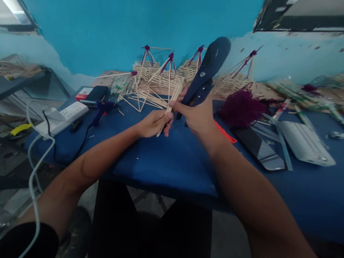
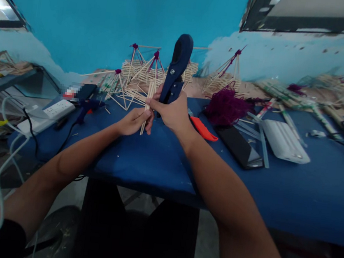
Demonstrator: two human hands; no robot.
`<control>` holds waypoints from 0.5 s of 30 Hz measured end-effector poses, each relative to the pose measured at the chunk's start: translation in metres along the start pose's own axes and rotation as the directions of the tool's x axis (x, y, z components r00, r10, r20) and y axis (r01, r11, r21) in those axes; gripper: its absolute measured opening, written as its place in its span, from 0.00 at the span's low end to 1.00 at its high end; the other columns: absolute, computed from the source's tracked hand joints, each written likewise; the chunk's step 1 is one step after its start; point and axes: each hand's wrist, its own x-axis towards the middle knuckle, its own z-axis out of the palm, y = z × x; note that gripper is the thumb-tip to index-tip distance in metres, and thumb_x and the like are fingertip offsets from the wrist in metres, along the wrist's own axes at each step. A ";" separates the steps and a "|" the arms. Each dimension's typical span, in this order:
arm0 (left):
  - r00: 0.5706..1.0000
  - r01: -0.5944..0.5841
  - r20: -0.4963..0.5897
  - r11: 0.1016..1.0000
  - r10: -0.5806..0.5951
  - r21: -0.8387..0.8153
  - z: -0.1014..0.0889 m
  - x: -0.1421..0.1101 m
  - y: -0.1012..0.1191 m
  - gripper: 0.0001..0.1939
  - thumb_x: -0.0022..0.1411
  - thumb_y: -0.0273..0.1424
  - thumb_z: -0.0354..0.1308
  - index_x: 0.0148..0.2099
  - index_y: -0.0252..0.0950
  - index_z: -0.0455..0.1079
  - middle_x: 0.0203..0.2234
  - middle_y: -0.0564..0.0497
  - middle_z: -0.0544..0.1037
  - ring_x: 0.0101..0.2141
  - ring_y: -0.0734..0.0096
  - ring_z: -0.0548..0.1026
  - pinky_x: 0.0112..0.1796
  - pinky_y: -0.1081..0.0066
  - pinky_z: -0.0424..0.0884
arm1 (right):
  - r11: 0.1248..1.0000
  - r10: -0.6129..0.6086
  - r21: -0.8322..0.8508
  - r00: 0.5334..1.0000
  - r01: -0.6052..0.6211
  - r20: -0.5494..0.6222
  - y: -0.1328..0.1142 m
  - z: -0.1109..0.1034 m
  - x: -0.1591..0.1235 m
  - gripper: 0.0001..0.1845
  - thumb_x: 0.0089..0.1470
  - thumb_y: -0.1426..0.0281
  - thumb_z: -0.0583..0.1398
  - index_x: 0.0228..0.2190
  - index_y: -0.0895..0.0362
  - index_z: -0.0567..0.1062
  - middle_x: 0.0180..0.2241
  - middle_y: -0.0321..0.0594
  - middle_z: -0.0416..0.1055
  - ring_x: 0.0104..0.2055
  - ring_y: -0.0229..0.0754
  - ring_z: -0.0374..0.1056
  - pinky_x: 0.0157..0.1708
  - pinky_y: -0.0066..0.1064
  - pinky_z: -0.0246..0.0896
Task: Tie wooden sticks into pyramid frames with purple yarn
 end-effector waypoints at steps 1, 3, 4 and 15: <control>1.000 -0.014 -0.013 0.999 0.014 0.044 -0.001 0.000 0.001 0.39 0.76 0.71 0.45 0.38 0.39 0.68 0.22 0.53 0.77 0.25 0.72 0.80 0.30 0.71 0.73 | 1.000 -0.007 -0.004 1.000 0.007 0.000 -0.001 -0.001 0.000 0.32 0.39 0.55 0.82 0.35 0.50 0.71 0.32 0.33 0.73 0.36 0.43 0.75 0.40 0.41 0.80; 0.997 -0.054 -0.041 0.991 0.060 0.122 -0.002 -0.001 0.004 0.38 0.77 0.69 0.47 0.38 0.39 0.71 0.23 0.52 0.79 0.26 0.72 0.79 0.31 0.70 0.73 | 1.000 -0.009 -0.003 1.000 0.009 0.005 -0.003 -0.001 0.000 0.32 0.39 0.54 0.83 0.35 0.50 0.71 0.32 0.34 0.74 0.35 0.44 0.74 0.39 0.41 0.80; 0.994 -0.079 -0.060 0.987 0.088 0.140 -0.003 -0.001 0.005 0.37 0.77 0.68 0.49 0.37 0.38 0.72 0.24 0.51 0.79 0.27 0.72 0.80 0.32 0.70 0.74 | 1.000 -0.005 -0.003 1.000 0.005 0.008 -0.004 -0.002 0.000 0.32 0.39 0.54 0.83 0.34 0.50 0.71 0.32 0.34 0.74 0.35 0.44 0.74 0.38 0.41 0.80; 0.958 0.022 -0.284 0.997 -0.044 -0.078 -0.013 0.001 0.014 0.20 0.75 0.47 0.68 0.40 0.35 0.81 0.33 0.47 0.87 0.31 0.71 0.86 0.33 0.73 0.81 | 0.997 0.066 0.035 0.997 -0.065 -0.050 -0.002 -0.001 0.004 0.35 0.39 0.56 0.85 0.36 0.50 0.69 0.29 0.32 0.72 0.30 0.43 0.76 0.33 0.39 0.82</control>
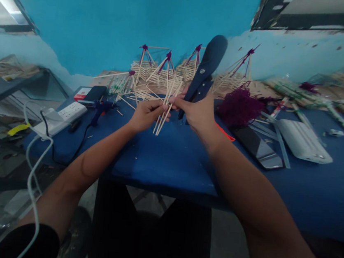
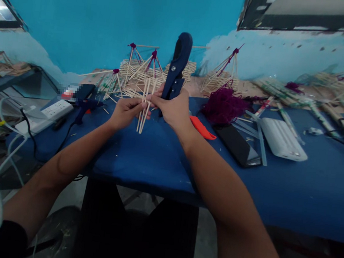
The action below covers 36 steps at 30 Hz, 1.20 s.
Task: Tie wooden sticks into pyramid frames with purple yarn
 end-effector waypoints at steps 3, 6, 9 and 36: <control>0.994 0.037 -0.102 0.999 -0.038 -0.007 0.003 0.002 0.005 0.13 0.75 0.36 0.66 0.37 0.35 0.79 0.29 0.50 0.85 0.28 0.74 0.83 0.29 0.75 0.79 | 0.999 -0.025 0.042 0.996 0.028 -0.085 0.002 -0.004 0.006 0.33 0.42 0.57 0.84 0.35 0.50 0.69 0.28 0.32 0.73 0.29 0.43 0.77 0.30 0.37 0.81; 0.952 0.101 -0.290 0.995 -0.098 -0.005 0.004 0.006 0.010 0.12 0.77 0.29 0.62 0.37 0.36 0.78 0.28 0.51 0.83 0.26 0.76 0.81 0.28 0.77 0.78 | 0.988 -0.076 0.119 0.984 0.096 -0.162 0.007 -0.008 0.013 0.31 0.44 0.56 0.83 0.36 0.49 0.70 0.32 0.34 0.78 0.31 0.43 0.79 0.31 0.37 0.82; 0.844 0.206 -0.505 0.978 -0.184 -0.012 -0.004 0.012 0.012 0.14 0.78 0.28 0.60 0.35 0.37 0.75 0.25 0.54 0.80 0.26 0.77 0.81 0.27 0.78 0.75 | 0.977 -0.118 0.150 0.974 0.148 -0.196 0.012 -0.014 0.019 0.30 0.47 0.54 0.82 0.38 0.49 0.71 0.37 0.35 0.82 0.36 0.45 0.82 0.35 0.38 0.85; 0.907 0.152 -0.260 0.833 -0.332 -0.533 -0.013 0.011 0.018 0.10 0.77 0.25 0.63 0.39 0.34 0.78 0.29 0.53 0.84 0.30 0.75 0.84 0.29 0.77 0.75 | 0.995 -0.017 -0.072 0.834 0.068 0.552 0.014 -0.008 -0.012 0.18 0.53 0.61 0.78 0.40 0.53 0.81 0.48 0.48 0.87 0.55 0.56 0.84 0.68 0.57 0.76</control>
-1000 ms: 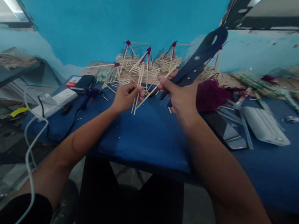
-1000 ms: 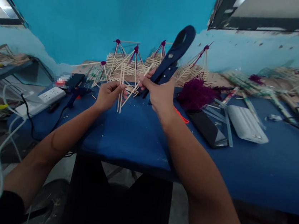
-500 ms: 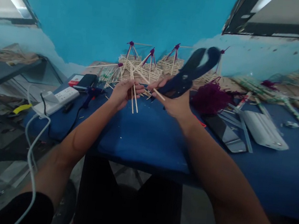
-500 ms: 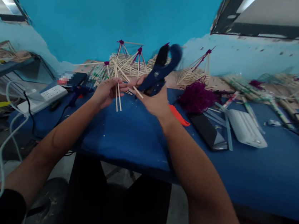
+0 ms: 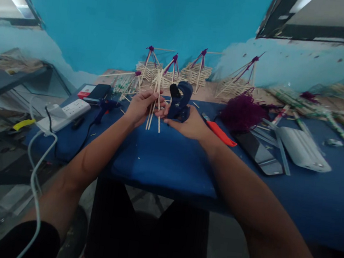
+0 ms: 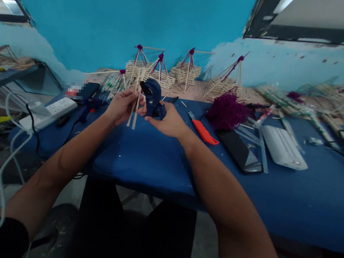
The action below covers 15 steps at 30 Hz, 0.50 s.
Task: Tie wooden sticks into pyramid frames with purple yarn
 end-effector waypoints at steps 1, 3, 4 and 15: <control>1.000 -0.001 0.018 1.000 0.001 -0.003 0.001 -0.001 0.000 0.13 0.78 0.24 0.61 0.36 0.34 0.77 0.28 0.53 0.82 0.29 0.76 0.83 0.29 0.77 0.75 | 1.000 0.002 0.007 1.000 -0.002 -0.001 -0.001 0.000 0.000 0.18 0.53 0.61 0.78 0.40 0.53 0.80 0.48 0.47 0.87 0.55 0.56 0.84 0.69 0.57 0.76; 0.999 0.004 0.047 1.000 -0.003 -0.016 0.002 -0.002 -0.001 0.15 0.79 0.23 0.60 0.35 0.34 0.77 0.26 0.54 0.80 0.28 0.77 0.81 0.31 0.76 0.76 | 1.000 0.004 0.006 0.999 -0.003 -0.036 -0.003 0.000 0.001 0.19 0.53 0.59 0.78 0.40 0.53 0.80 0.46 0.47 0.87 0.53 0.55 0.84 0.69 0.57 0.76; 0.999 0.004 0.053 1.000 -0.002 -0.023 0.003 -0.002 -0.002 0.14 0.78 0.22 0.60 0.36 0.34 0.79 0.25 0.55 0.79 0.27 0.78 0.80 0.32 0.76 0.76 | 1.000 0.002 -0.001 0.998 -0.002 -0.069 -0.003 0.000 0.002 0.20 0.52 0.58 0.79 0.40 0.53 0.80 0.44 0.46 0.86 0.52 0.55 0.84 0.69 0.57 0.76; 0.973 -0.012 0.229 1.000 0.013 -0.004 0.012 -0.008 -0.020 0.06 0.71 0.21 0.70 0.41 0.34 0.86 0.35 0.50 0.87 0.32 0.78 0.82 0.43 0.73 0.80 | 0.994 -0.067 0.040 0.838 0.105 -0.541 0.001 -0.001 0.014 0.29 0.44 0.58 0.82 0.40 0.51 0.76 0.44 0.41 0.84 0.47 0.51 0.84 0.54 0.49 0.86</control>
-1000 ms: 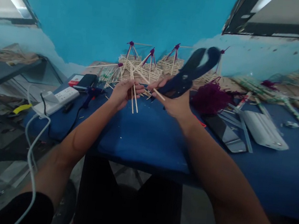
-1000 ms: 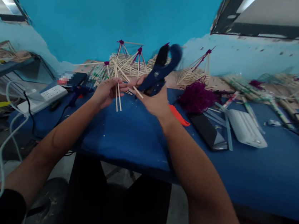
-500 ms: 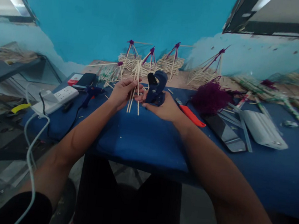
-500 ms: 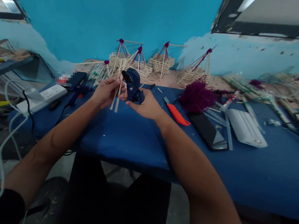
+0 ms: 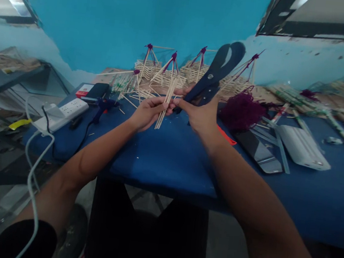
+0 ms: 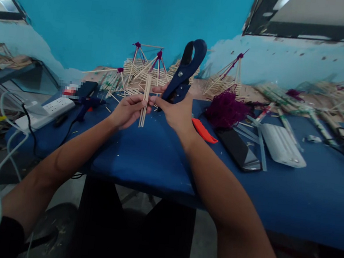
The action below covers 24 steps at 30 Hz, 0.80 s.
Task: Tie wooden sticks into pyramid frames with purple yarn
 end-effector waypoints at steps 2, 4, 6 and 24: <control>0.999 0.035 0.015 0.999 -0.035 0.039 0.003 -0.003 -0.002 0.04 0.71 0.23 0.70 0.42 0.34 0.86 0.36 0.49 0.88 0.36 0.73 0.86 0.49 0.68 0.83 | 1.000 0.012 -0.016 1.000 -0.012 -0.021 -0.004 0.000 -0.001 0.28 0.43 0.59 0.83 0.39 0.51 0.76 0.40 0.39 0.84 0.45 0.50 0.84 0.54 0.48 0.86; 0.998 0.057 0.011 0.996 -0.057 0.061 0.005 -0.004 -0.004 0.02 0.70 0.26 0.72 0.42 0.35 0.86 0.35 0.49 0.88 0.40 0.70 0.88 0.54 0.65 0.84 | 0.999 0.026 -0.025 0.998 -0.027 -0.050 -0.009 0.001 -0.003 0.27 0.43 0.61 0.83 0.38 0.51 0.76 0.37 0.37 0.82 0.43 0.49 0.84 0.52 0.48 0.87; 0.999 0.049 0.000 0.997 -0.049 0.067 0.007 -0.005 -0.006 0.01 0.70 0.27 0.73 0.41 0.36 0.85 0.34 0.50 0.87 0.42 0.68 0.89 0.57 0.63 0.84 | 0.999 0.023 -0.022 0.997 -0.025 -0.072 -0.013 0.002 -0.004 0.26 0.44 0.61 0.83 0.37 0.51 0.76 0.36 0.36 0.82 0.41 0.48 0.83 0.48 0.47 0.88; 0.981 -0.117 0.192 0.803 0.003 0.585 -0.020 0.002 -0.009 0.06 0.67 0.32 0.71 0.40 0.40 0.90 0.32 0.50 0.90 0.33 0.69 0.85 0.39 0.72 0.82 | 0.999 -0.020 -0.046 0.998 0.017 -0.062 -0.012 -0.007 0.004 0.27 0.41 0.60 0.83 0.36 0.51 0.75 0.36 0.36 0.77 0.41 0.47 0.79 0.49 0.47 0.84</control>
